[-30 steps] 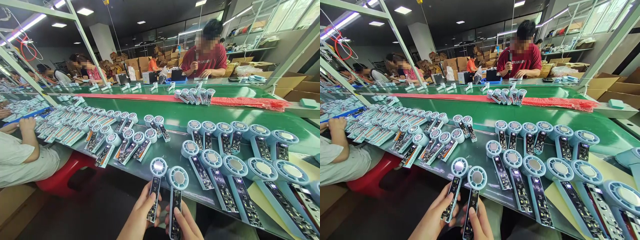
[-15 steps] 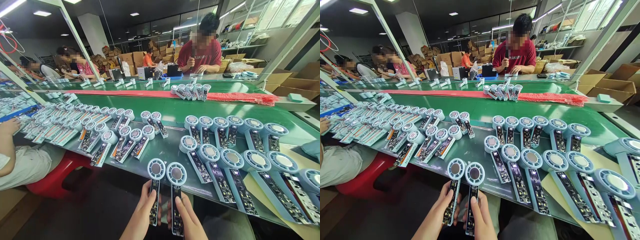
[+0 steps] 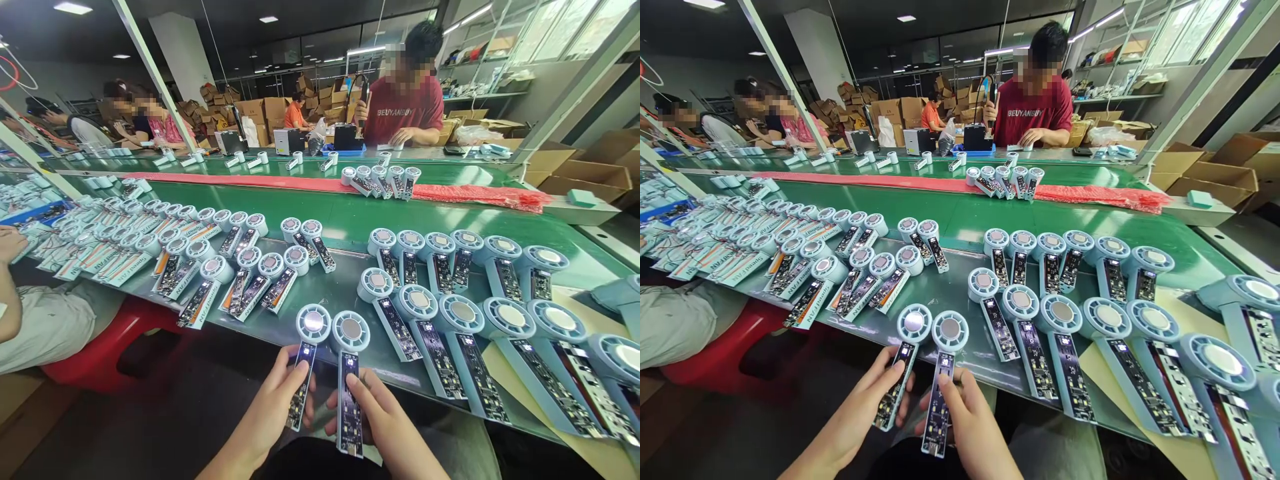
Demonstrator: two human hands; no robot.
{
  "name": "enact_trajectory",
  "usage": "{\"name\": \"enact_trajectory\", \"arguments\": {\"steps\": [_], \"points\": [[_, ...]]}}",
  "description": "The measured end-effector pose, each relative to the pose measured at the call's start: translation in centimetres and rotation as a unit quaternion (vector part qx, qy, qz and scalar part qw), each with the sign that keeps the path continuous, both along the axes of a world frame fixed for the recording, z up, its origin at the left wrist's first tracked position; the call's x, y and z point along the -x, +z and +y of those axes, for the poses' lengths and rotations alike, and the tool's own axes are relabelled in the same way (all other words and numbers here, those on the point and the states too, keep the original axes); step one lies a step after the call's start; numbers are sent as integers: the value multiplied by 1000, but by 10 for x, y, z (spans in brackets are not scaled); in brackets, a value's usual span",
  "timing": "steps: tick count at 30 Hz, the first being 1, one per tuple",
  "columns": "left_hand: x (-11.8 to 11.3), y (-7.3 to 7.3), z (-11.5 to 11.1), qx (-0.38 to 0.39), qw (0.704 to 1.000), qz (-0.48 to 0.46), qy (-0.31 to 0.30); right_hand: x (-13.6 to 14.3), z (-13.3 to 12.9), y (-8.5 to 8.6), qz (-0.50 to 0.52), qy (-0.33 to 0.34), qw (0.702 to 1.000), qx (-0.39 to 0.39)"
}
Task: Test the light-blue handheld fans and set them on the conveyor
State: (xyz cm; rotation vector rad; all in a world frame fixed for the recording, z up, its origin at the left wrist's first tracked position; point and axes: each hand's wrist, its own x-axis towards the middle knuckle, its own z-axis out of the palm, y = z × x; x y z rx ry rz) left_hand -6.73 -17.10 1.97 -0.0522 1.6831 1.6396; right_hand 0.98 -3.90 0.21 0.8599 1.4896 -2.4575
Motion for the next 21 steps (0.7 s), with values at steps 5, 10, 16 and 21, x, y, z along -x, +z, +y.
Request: {"name": "enact_trajectory", "arguments": {"steps": [5,10,16,21], "points": [[22,13,-1,11,999,3,-51,16,17,18,-9,66,997,-40],[54,21,1,50,992,4,-115,41,29,18,-30,118,989,-87],[75,23,12,49,991,26,-118,73,45,11,-47,120,986,-109],[79,18,21,47,993,42,-102,86,52,14,-47,132,983,-116]]}}
